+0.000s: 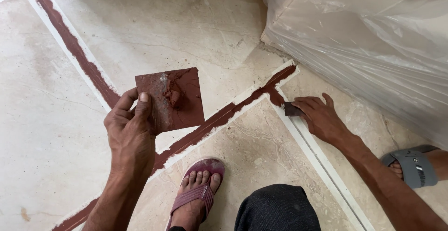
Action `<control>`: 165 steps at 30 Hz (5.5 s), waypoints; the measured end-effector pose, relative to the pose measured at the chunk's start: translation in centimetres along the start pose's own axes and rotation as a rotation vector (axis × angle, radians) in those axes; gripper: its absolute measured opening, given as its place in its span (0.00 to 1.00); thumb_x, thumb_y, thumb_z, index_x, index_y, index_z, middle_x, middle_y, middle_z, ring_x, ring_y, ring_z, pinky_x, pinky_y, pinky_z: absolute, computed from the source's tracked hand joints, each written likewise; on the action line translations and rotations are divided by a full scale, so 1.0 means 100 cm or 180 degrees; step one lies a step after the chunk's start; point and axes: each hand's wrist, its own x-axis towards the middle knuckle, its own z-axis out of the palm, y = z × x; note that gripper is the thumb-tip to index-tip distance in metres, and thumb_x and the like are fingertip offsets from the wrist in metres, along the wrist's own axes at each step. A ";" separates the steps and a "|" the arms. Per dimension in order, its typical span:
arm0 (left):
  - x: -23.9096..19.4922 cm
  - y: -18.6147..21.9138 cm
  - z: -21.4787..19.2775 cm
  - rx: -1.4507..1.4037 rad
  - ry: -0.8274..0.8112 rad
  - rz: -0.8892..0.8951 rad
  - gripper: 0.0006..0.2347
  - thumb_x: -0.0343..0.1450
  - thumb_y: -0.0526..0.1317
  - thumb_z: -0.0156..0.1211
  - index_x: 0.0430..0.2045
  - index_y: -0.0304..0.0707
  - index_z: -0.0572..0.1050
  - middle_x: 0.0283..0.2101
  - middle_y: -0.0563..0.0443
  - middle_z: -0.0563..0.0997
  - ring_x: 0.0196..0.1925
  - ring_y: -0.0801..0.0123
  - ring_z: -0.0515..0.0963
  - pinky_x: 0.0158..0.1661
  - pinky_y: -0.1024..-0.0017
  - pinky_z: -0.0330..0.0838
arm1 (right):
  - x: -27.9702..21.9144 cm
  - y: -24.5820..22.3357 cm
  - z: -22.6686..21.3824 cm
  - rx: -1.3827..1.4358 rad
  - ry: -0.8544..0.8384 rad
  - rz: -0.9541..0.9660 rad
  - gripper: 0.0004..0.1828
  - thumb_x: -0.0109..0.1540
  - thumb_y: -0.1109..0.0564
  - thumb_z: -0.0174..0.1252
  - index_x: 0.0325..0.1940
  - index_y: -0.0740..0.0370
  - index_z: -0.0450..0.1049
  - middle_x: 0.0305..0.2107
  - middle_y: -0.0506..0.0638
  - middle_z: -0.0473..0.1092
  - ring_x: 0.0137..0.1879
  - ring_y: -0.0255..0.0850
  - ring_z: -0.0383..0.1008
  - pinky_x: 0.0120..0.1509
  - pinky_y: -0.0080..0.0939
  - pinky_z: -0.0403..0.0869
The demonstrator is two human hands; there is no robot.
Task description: The person applies reddish-brown grout into the joints between light-colored floor tiles using a small trowel and a putty knife. They repeatedly scoop grout from the trowel and press it into the seams, smoothing the surface along the joint lines.
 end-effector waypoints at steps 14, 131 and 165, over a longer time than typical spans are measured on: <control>-0.003 0.006 -0.002 -0.0025 0.0057 -0.0132 0.11 0.78 0.38 0.50 0.47 0.31 0.77 0.36 0.48 0.83 0.33 0.74 0.83 0.34 0.71 0.86 | 0.024 0.000 -0.002 -0.1213 -0.0170 -0.0599 0.41 0.55 0.73 0.54 0.70 0.44 0.61 0.69 0.42 0.58 0.78 0.41 0.51 0.85 0.54 0.41; -0.001 0.005 -0.019 -0.0321 0.0107 0.0029 0.10 0.78 0.39 0.51 0.45 0.32 0.77 0.33 0.52 0.82 0.29 0.78 0.80 0.30 0.77 0.82 | 0.026 -0.166 -0.017 0.4931 -0.0203 0.1147 0.24 0.56 0.55 0.67 0.54 0.68 0.73 0.43 0.57 0.76 0.44 0.42 0.76 0.42 0.34 0.79; -0.014 -0.020 0.078 -0.1059 -0.0752 -0.1516 0.10 0.76 0.37 0.51 0.45 0.30 0.75 0.38 0.48 0.83 0.34 0.73 0.83 0.38 0.67 0.86 | -0.063 -0.176 -0.086 0.2249 0.1941 -0.1016 0.18 0.63 0.64 0.57 0.58 0.63 0.74 0.61 0.57 0.67 0.66 0.49 0.73 0.60 0.43 0.81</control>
